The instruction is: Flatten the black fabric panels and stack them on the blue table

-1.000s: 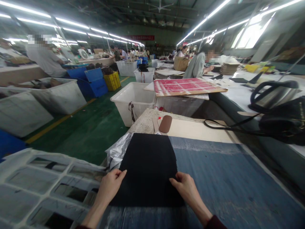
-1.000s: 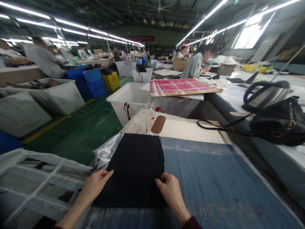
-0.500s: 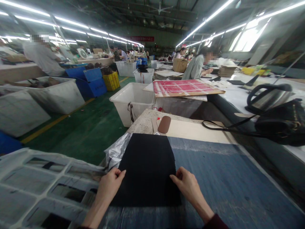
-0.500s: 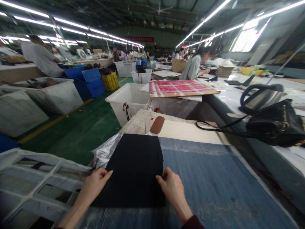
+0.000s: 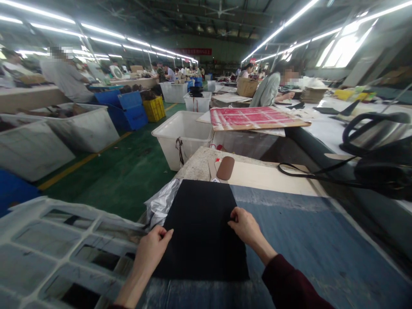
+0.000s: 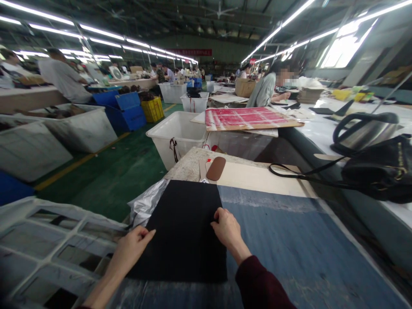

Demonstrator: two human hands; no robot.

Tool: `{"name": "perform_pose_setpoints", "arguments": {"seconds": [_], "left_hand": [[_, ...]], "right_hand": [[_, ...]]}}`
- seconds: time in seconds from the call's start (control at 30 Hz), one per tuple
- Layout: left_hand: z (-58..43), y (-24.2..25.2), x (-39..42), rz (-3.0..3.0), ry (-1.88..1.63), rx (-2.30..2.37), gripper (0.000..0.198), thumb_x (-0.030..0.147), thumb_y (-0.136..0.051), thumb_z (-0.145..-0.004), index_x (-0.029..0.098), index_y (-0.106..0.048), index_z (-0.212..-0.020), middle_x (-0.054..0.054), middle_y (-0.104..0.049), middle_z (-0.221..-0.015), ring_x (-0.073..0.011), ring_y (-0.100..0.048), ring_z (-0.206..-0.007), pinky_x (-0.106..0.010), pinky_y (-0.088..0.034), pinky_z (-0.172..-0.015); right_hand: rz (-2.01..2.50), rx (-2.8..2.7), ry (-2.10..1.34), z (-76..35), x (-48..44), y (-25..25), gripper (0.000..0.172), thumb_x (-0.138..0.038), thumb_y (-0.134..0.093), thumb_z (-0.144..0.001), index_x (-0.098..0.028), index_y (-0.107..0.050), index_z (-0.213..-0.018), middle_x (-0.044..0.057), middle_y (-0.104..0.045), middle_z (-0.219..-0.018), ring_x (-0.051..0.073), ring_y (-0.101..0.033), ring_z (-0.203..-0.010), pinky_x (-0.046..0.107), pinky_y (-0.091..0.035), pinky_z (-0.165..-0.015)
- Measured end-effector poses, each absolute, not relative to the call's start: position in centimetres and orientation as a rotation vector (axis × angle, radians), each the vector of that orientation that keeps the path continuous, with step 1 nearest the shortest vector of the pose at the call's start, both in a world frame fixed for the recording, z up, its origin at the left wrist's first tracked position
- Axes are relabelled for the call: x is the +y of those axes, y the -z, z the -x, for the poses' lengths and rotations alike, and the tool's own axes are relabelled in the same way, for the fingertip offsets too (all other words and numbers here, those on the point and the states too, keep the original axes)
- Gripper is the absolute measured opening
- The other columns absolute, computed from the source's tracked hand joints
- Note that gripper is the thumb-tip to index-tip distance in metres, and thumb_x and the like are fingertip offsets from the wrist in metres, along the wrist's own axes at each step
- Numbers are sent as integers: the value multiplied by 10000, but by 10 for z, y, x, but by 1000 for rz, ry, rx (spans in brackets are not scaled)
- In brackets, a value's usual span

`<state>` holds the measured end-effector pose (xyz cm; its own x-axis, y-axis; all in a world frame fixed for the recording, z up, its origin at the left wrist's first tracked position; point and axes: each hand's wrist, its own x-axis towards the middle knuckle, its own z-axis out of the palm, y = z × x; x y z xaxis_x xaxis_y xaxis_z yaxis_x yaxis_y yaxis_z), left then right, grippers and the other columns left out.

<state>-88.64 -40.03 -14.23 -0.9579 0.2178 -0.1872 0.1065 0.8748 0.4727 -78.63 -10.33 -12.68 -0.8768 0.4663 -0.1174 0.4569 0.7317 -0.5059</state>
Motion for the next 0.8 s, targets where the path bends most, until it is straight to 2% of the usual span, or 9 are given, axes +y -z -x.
{"name": "perform_pose_setpoints", "arguments": {"seconds": [0.17,0.37,0.57,0.73,0.8], "left_hand": [[886,144,-401,-237,-703,2822,292,483,-482,-853,232,-543,-717,24,-564,-542,-174,-582,-595,-238,-304,-564],[887,145,-400,-221,-710,2827,292,490,-488,-843,233,-547,-718,19,-573,-554,-177,-587,-602,-236,-304,-562],[887,144,-401,-213,-719,2819,291,490,-487,-841,234,-550,-718,21,-568,-542,-174,-581,-586,-234,-297,-553],[888,144,-401,-215,-731,2824,276,473,-498,-840,232,-553,-716,17,-583,-564,-173,-591,-603,-233,-307,-565],[887,144,-401,-216,-733,2826,275,471,-501,-839,230,-555,-717,14,-588,-575,-174,-595,-613,-234,-313,-572]], "right_hand": [[773,-2943,-852,789,-103,126,66,-170,-640,-699,-213,-600,-729,-7,-594,-712,141,-549,-670,240,-313,-578],[706,-2898,-778,781,-111,121,86,-150,-619,-710,-209,-556,-722,-7,-577,-804,134,-536,-721,239,-315,-619],[508,-2822,-580,772,-122,116,114,-115,-588,-727,-211,-527,-715,-10,-585,-744,162,-534,-765,264,-324,-680],[746,-2754,-982,768,-115,120,143,-248,-624,-762,-211,-581,-893,-8,-638,-739,155,-582,-689,249,-360,-621],[829,-2773,-1104,766,-111,121,138,-325,-637,-763,-205,-602,-820,-4,-640,-703,157,-586,-660,249,-362,-591]]}}
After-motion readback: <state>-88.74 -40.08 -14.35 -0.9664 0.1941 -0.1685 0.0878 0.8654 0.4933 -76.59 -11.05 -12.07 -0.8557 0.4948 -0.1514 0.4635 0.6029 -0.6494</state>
